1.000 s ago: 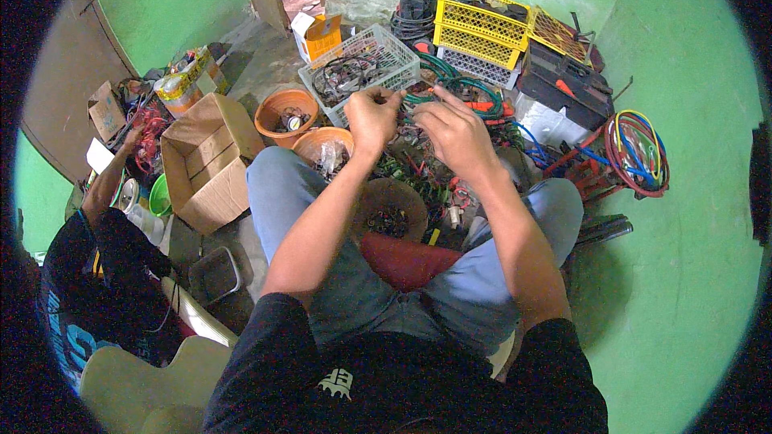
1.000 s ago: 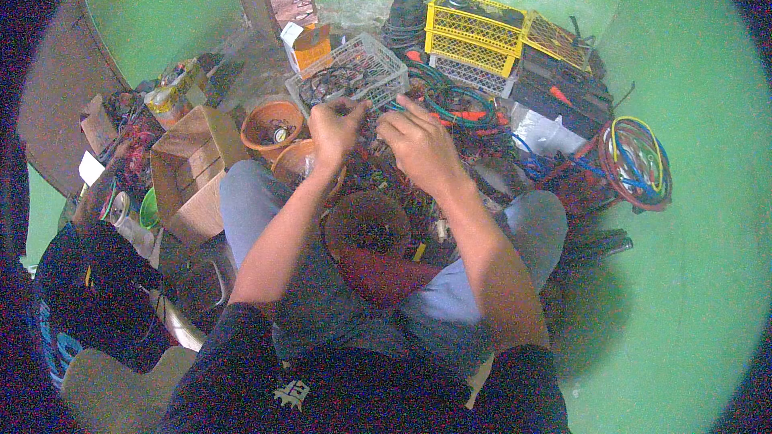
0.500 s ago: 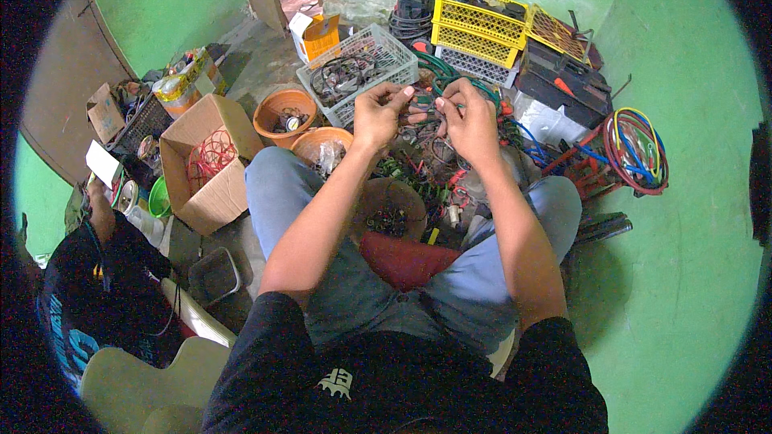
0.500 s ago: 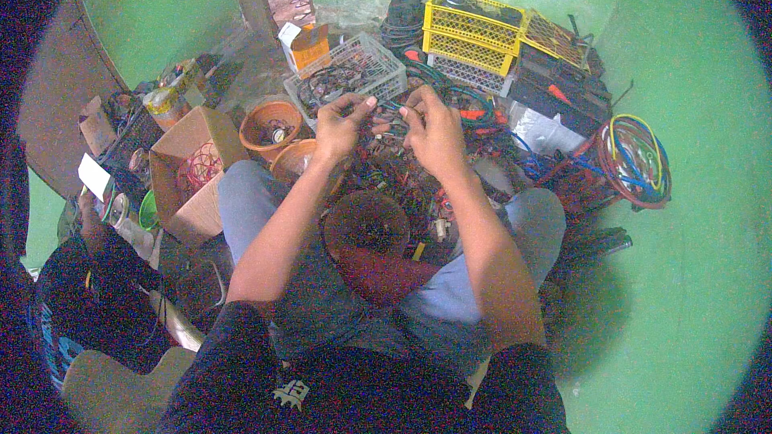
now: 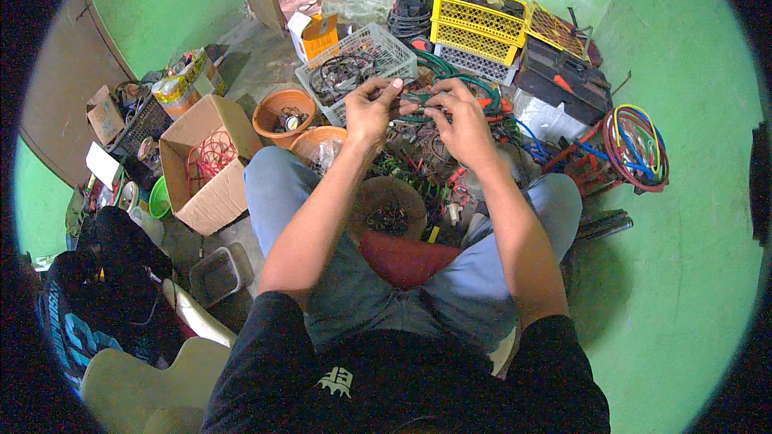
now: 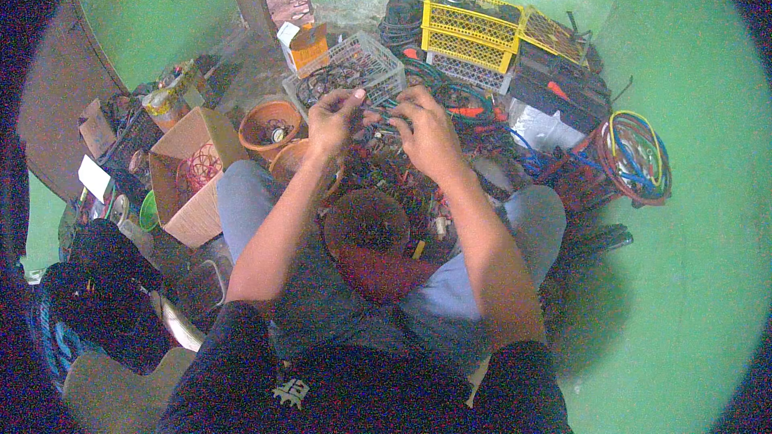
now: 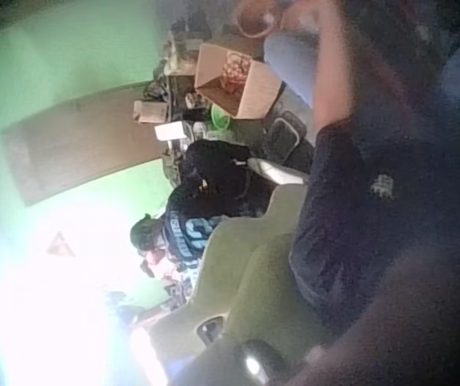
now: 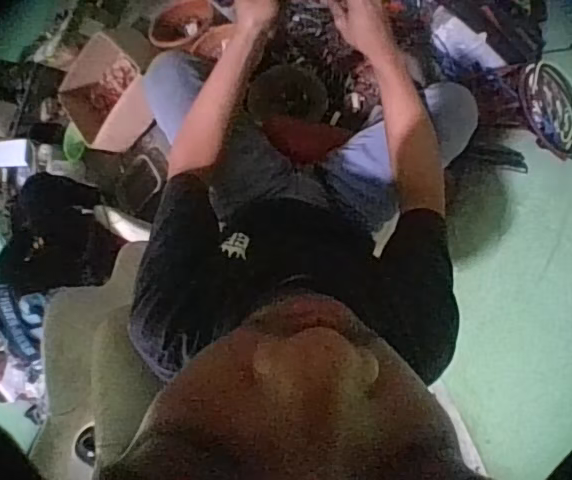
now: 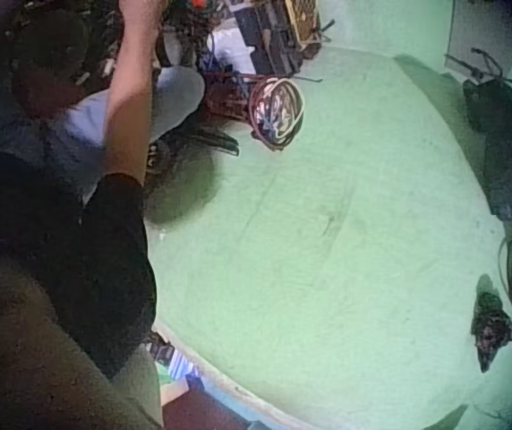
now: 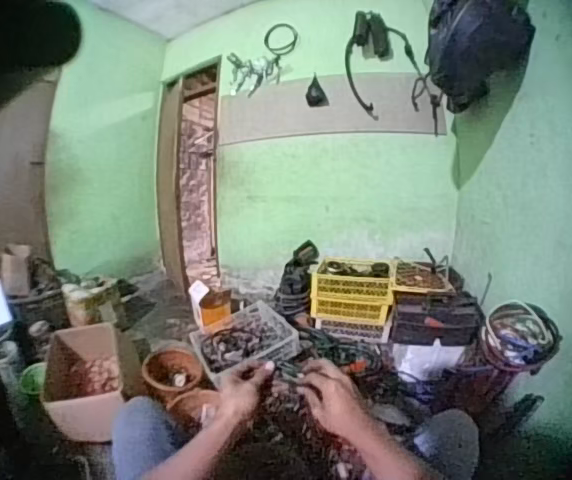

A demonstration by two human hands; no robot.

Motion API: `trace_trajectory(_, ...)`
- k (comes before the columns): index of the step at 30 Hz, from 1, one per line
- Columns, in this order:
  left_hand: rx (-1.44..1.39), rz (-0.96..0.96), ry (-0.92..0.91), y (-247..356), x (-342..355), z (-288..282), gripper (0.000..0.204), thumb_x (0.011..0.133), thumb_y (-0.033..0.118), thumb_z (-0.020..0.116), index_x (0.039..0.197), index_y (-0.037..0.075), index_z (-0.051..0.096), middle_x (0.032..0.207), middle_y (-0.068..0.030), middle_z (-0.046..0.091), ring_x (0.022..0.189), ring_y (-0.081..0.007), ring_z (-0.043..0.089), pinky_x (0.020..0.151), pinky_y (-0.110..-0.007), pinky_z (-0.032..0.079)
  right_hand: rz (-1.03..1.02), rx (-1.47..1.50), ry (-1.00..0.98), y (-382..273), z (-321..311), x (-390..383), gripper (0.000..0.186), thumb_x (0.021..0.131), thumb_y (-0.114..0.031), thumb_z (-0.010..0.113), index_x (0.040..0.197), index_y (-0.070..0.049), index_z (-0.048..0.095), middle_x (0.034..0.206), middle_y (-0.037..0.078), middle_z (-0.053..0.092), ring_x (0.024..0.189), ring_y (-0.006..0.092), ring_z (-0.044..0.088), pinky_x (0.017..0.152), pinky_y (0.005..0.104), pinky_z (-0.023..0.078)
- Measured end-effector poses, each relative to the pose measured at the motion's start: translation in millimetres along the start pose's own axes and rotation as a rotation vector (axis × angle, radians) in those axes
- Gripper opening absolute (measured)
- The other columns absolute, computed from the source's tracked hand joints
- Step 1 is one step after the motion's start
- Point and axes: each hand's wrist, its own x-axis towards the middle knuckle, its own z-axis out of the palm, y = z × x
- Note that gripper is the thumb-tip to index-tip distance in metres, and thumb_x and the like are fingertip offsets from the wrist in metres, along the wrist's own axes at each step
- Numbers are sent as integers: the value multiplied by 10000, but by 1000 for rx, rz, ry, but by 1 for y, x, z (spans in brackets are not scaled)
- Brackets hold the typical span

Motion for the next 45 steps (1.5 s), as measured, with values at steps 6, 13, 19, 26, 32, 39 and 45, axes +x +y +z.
trace_trajectory(6,-22,39,-19,-12,10,-8,171,906,88,670,920,-78,629,784,-107,628,661,-200,666,598,-300,602,197,234,-102,7,7,-1,163,856,-108,666,926,38,692,1124,148,614,1079,316,602,934,387,460)
trace_trajectory(13,53,49,18,-13,9,-2,181,909,118,678,901,-58,635,799,-112,654,640,-177,657,585,-281,565,400,693,-169,18,12,-4,151,924,-120,617,876,1,696,1204,117,530,994,216,564,936,325,428)
trace_trajectory(19,13,-15,-1,-20,18,-14,232,925,252,673,949,25,634,780,-54,650,625,-137,610,563,-272,486,92,127,-32,1,6,-4,114,890,-115,659,883,-10,703,1058,102,561,926,211,569,826,314,462)
trace_trajectory(26,-110,-99,-114,-9,10,-13,266,944,310,637,1013,57,598,776,-47,614,705,-162,605,637,-299,499,252,134,-83,-12,-2,0,146,833,-141,706,887,-5,708,904,166,629,867,318,623,826,393,482)
trace_trajectory(32,-187,-239,-223,-6,10,-7,306,930,330,647,1015,39,609,822,-80,632,739,-210,615,699,-339,501,265,331,-151,12,3,-4,195,953,-153,601,884,21,655,785,46,552,649,131,539,605,283,448)
trace_trajectory(39,724,821,79,-6,8,-3,288,903,266,669,896,-20,637,775,-140,630,755,-243,618,734,-346,491,599,640,-365,2,-11,-2,245,998,-209,538,885,-19,643,777,1,583,619,85,507,564,251,443)
trace_trajectory(45,678,196,-573,6,6,-15,266,914,254,673,1041,25,717,969,-74,722,927,-142,642,874,-325,492,691,640,-341,-8,-19,0,252,989,-235,561,918,-20,672,790,-11,596,632,73,512,575,231,432)
